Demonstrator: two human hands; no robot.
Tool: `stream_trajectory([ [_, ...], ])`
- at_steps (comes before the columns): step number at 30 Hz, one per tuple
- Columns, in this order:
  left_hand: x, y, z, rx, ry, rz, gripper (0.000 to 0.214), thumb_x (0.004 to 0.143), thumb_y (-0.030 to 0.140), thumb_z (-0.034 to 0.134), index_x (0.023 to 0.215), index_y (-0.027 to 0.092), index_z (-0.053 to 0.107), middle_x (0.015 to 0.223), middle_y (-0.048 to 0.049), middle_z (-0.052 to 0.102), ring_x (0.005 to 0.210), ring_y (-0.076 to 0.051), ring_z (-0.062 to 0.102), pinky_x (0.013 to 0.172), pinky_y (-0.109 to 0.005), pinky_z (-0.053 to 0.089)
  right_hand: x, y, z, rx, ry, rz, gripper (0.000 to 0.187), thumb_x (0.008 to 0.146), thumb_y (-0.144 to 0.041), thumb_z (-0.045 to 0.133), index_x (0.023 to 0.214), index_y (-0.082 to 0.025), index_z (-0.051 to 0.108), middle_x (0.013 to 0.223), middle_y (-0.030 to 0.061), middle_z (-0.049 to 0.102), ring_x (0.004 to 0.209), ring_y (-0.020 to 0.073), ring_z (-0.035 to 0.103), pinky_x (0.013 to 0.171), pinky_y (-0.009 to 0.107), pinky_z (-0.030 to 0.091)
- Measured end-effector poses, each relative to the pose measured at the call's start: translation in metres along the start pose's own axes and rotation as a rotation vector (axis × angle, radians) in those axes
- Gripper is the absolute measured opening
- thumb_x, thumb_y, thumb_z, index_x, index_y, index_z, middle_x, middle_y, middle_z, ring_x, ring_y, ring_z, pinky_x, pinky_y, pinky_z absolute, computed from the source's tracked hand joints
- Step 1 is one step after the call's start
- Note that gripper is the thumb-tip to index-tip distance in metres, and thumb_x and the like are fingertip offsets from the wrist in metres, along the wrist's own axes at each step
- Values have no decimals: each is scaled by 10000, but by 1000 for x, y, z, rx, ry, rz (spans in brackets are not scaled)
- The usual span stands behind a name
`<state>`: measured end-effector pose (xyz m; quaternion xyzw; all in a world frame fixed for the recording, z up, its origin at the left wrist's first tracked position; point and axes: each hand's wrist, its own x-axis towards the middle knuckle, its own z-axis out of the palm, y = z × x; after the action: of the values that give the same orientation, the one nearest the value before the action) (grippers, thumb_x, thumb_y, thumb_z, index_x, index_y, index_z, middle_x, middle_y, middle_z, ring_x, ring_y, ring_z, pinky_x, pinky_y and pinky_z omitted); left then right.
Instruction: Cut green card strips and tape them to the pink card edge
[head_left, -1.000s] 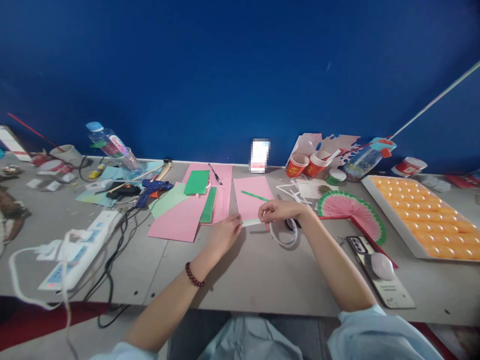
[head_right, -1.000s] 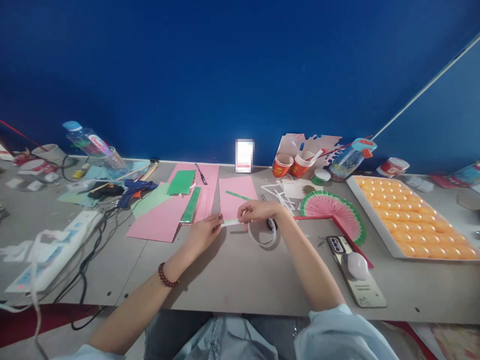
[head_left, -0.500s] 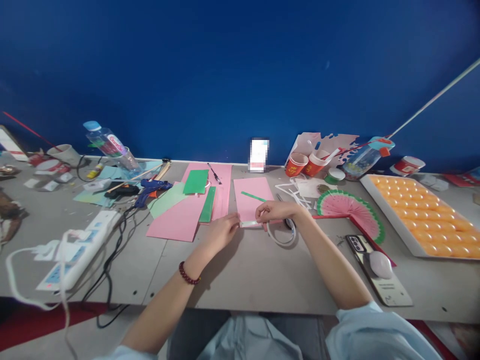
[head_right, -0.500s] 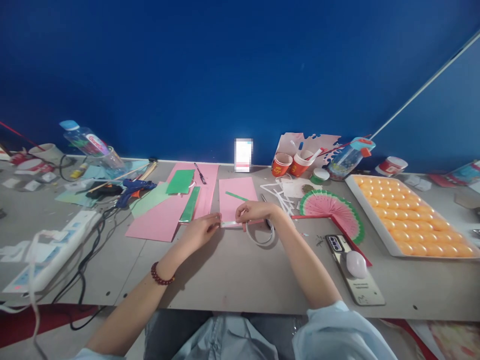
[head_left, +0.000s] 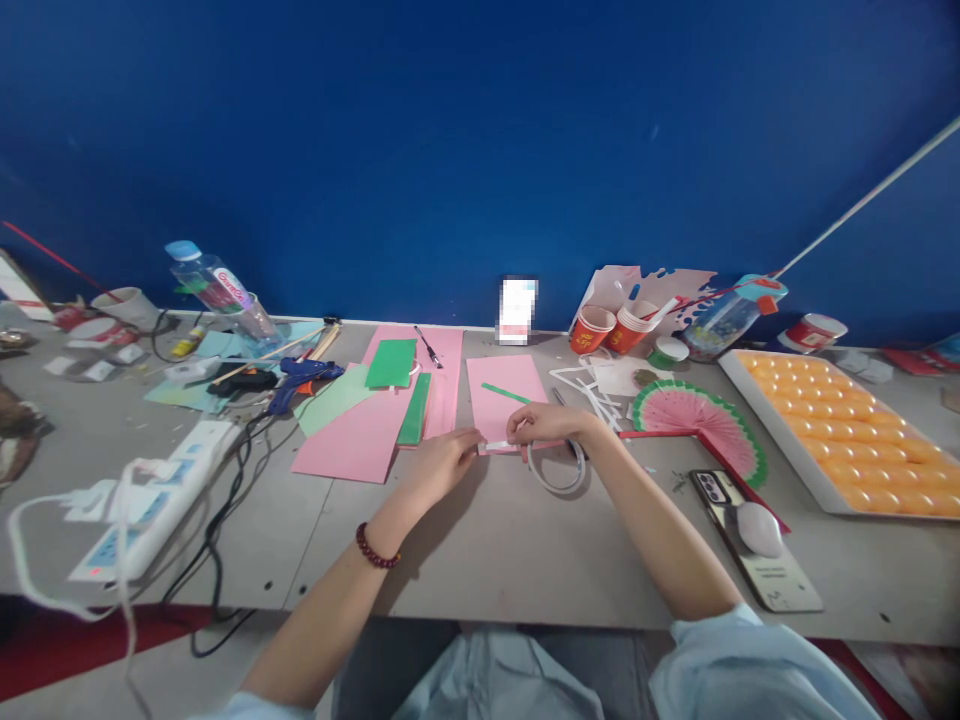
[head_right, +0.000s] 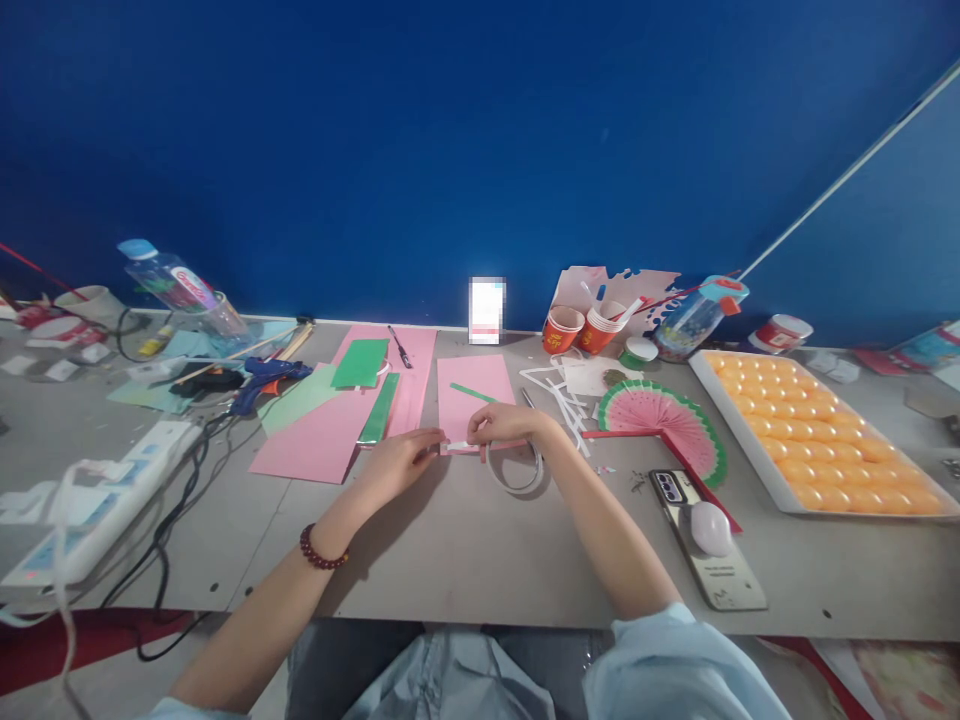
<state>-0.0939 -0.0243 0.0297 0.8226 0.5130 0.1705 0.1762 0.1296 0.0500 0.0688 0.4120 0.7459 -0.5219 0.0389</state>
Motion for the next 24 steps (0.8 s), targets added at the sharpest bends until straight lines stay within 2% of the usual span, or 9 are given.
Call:
stream_trajectory([
  [15, 0, 0, 1, 35, 4, -5, 246, 850, 148, 501, 1010, 242, 662, 1078, -42, 699, 924, -209, 672, 749, -268, 492, -1, -2, 1, -1, 10, 18, 149, 748, -324, 552, 763, -202, 635, 652, 4, 700, 791, 180, 600, 703, 268, 372],
  [24, 0, 1, 0, 35, -14, 33, 243, 862, 139, 489, 980, 241, 676, 1104, -44, 687, 928, -205, 671, 738, -262, 488, 0, 0, 0, 21, -13, 19, 156, 743, -340, 567, 756, -202, 639, 641, 1, 697, 778, 175, 601, 717, 263, 377],
])
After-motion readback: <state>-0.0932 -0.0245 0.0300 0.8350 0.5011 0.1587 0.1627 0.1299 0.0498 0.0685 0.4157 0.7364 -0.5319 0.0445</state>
